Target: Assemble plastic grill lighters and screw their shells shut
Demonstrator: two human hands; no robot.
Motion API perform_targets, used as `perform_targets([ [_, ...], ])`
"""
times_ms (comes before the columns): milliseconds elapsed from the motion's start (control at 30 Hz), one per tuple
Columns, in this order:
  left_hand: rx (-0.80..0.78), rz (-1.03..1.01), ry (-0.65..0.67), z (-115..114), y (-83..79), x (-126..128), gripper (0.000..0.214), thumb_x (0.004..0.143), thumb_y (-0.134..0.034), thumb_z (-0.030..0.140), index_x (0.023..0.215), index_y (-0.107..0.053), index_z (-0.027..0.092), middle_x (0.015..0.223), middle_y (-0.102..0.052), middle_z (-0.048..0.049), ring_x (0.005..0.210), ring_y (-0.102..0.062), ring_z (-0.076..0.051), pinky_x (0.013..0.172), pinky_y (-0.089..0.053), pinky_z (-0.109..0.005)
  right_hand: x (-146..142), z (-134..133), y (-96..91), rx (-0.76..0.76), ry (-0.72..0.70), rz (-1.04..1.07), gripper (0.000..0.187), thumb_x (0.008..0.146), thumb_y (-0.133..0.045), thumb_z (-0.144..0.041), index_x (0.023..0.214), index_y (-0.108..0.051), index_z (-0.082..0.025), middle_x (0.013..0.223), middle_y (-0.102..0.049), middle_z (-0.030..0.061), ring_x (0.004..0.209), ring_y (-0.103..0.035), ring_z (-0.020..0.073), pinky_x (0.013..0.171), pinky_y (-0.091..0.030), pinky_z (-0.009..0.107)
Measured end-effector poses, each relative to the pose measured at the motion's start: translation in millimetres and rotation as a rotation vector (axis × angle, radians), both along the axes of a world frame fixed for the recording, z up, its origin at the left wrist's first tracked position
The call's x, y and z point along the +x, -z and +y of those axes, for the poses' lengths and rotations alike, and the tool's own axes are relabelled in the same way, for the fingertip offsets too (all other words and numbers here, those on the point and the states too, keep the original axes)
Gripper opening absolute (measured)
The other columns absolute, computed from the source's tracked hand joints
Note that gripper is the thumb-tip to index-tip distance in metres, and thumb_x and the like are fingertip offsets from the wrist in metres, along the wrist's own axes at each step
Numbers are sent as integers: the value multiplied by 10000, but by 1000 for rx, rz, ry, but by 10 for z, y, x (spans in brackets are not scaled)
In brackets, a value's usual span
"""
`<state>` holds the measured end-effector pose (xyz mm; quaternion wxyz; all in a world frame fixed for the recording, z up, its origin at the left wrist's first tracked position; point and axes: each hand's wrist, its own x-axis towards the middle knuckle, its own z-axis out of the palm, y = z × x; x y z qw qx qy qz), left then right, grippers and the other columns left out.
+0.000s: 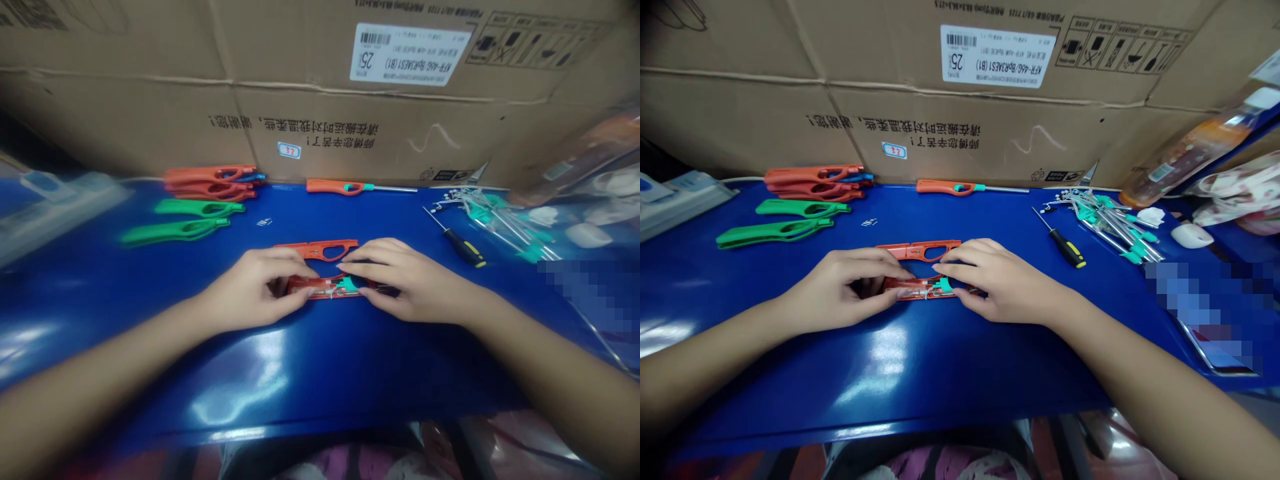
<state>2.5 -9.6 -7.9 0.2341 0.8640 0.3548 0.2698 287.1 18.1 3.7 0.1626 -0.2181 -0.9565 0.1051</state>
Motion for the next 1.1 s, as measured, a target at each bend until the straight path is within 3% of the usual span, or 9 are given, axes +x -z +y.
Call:
perform_targets([
  [200,134,53,74,4,-1,-16,230,901,-649,196,1119,-722,194,1023,-713,-52,916,-650,-176,826,-524,-307,11,42,17,34,-59,-40,325,974,-544,-208,1282,-639,-161,1180,-692,112,1150,-602,237,1054,-430,450],
  [467,188,170,86,22,10,-19,325,901,-653,245,1225,-660,214,1207,-692,-67,1107,-625,-241,981,-486,-406,-30,10,29,43,12,0,316,938,-617,-273,1232,-672,-173,1149,-681,93,1084,-589,239,986,-430,419],
  [800,140,60,110,31,85,45,294,929,-637,216,1220,-647,178,1069,-720,-69,1010,-654,-200,1001,-498,-386,-136,-52,107,-112,171,143,273,918,-627,-210,1187,-670,-206,1123,-671,70,1044,-597,212,978,-415,420],
  [900,169,30,58,31,57,21,322,935,-633,236,1253,-643,187,1138,-714,-82,1048,-656,-208,965,-525,-360,-93,1,94,-105,227,156,298,949,-529,-147,1205,-672,-197,1166,-667,93,1086,-596,224,986,-435,437],
  [1000,214,29,-36,66,22,-31,294,950,-586,199,1231,-671,186,1133,-710,-81,1034,-656,-203,912,-538,-326,-13,80,115,-21,244,65,400,934,-485,-85,1261,-670,-225,1343,-605,119,1243,-536,281,1060,-388,517],
  [1100,245,90,-101,152,40,-84,251,939,-578,198,1145,-719,171,1082,-706,-90,1015,-648,-226,927,-525,-373,53,149,148,-16,254,2,422,903,-484,-41,1189,-704,-261,1427,-549,103,1313,-493,301,1090,-363,550],
])
